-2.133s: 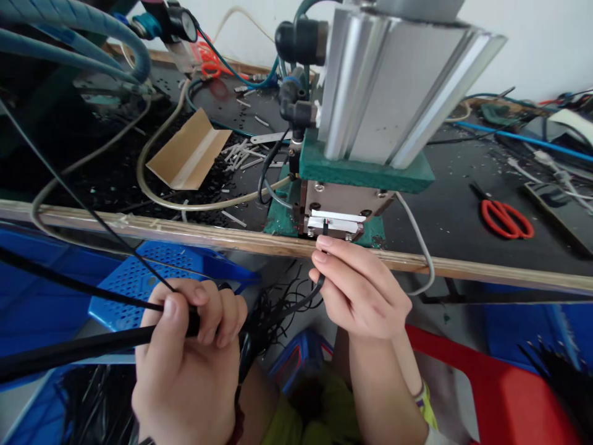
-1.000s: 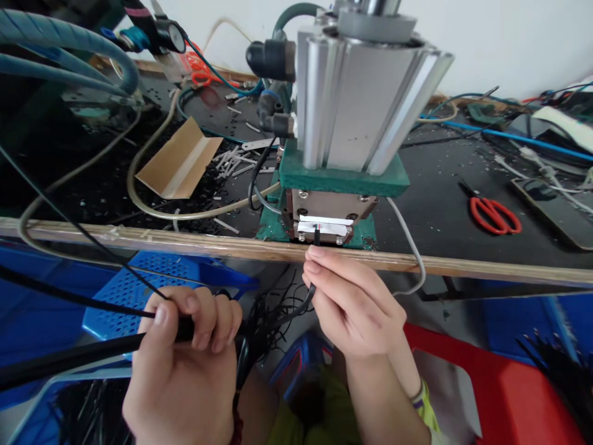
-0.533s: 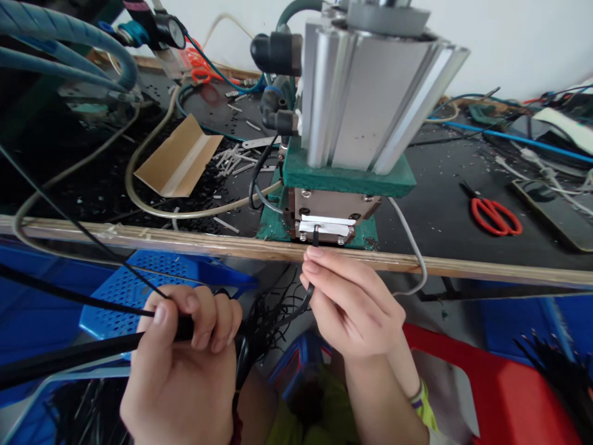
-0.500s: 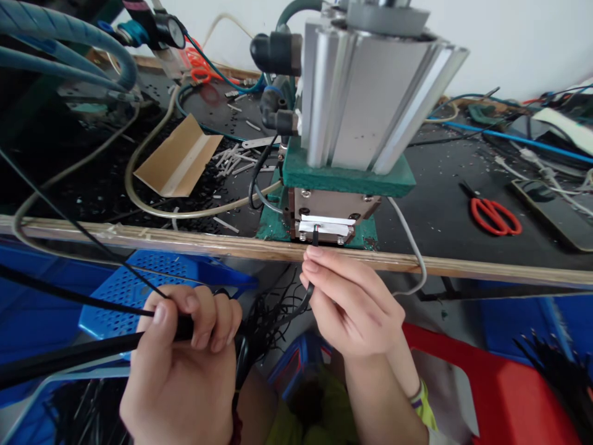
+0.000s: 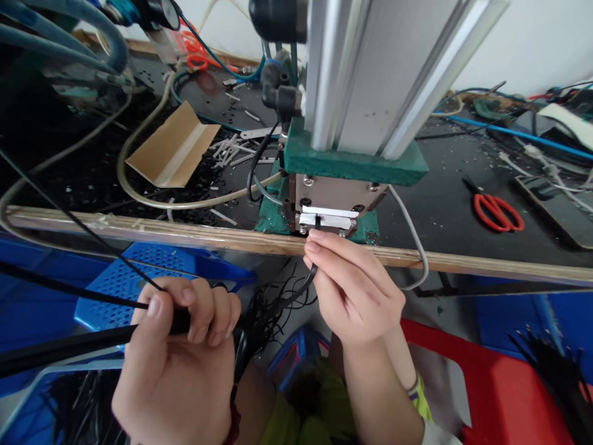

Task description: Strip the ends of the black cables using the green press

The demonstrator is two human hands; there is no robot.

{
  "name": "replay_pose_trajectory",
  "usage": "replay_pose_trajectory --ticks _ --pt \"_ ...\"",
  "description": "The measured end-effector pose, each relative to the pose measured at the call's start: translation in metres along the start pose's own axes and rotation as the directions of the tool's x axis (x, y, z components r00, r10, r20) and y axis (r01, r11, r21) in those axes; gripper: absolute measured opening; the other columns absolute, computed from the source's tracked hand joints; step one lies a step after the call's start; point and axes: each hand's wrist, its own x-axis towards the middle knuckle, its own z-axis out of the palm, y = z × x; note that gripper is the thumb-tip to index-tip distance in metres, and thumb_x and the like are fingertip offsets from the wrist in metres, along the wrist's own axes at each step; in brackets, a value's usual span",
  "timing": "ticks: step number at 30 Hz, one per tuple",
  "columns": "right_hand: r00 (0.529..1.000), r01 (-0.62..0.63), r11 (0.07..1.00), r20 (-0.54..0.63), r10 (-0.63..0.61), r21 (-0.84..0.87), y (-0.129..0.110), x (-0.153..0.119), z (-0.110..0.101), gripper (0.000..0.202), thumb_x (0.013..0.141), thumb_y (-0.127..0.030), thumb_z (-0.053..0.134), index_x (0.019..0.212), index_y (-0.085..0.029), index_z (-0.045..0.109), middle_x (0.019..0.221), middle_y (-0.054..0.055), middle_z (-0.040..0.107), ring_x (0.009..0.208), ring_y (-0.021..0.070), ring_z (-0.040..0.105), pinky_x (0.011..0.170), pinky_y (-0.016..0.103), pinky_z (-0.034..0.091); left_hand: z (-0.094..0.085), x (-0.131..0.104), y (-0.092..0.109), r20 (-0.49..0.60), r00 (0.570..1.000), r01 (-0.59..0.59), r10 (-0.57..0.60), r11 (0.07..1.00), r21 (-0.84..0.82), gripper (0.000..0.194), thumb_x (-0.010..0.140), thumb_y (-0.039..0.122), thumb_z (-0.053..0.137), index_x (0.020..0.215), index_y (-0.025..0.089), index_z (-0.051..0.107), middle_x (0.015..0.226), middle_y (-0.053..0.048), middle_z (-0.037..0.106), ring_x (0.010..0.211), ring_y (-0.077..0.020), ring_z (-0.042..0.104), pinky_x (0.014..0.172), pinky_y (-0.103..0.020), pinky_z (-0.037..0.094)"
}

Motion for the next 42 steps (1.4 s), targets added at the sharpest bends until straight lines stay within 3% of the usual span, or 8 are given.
replay_pose_trajectory --ticks 13,32,42 --pt "0.999 -0.048 0.998 -0.002 0.048 0.032 -0.0014 0.0002 0.0007 0.049 0.09 0.003 0.086 0.126 -0.03 0.087 0.112 0.0 0.09 0.097 0.0238 0.089 0.086 0.038 0.079 0.0022 -0.0005 -0.0014 0.006 1.0 0.004 -0.004 1.0 -0.001 0.029 0.108 0.029 0.07 0.081 0.018 0.067 0.07 0.0 0.047 0.054 -0.0114 0.038 0.053 -0.029 0.036" --pt "0.994 -0.1 0.991 -0.022 0.103 0.083 -0.0016 -0.0017 0.0032 0.051 0.088 0.009 0.084 0.124 -0.027 0.088 0.112 0.001 0.09 0.099 0.0208 0.088 0.09 0.035 0.077 0.0014 -0.0002 -0.0041 0.006 1.0 0.024 -0.024 1.0 -0.015 0.027 0.108 0.027 0.068 0.082 0.018 0.068 0.068 0.002 0.044 0.055 -0.0119 0.037 0.054 -0.028 0.037" --pt "0.994 -0.108 0.993 0.027 0.107 0.051 -0.0054 -0.0024 -0.0001 0.053 0.089 0.009 0.083 0.128 -0.026 0.086 0.117 0.003 0.089 0.102 0.0222 0.088 0.092 0.037 0.077 0.0003 0.0003 -0.0059 0.007 1.0 0.031 -0.031 0.999 -0.018 0.027 0.105 0.031 0.074 0.082 0.018 0.069 0.07 0.002 0.045 0.055 -0.0104 0.037 0.052 -0.025 0.037"
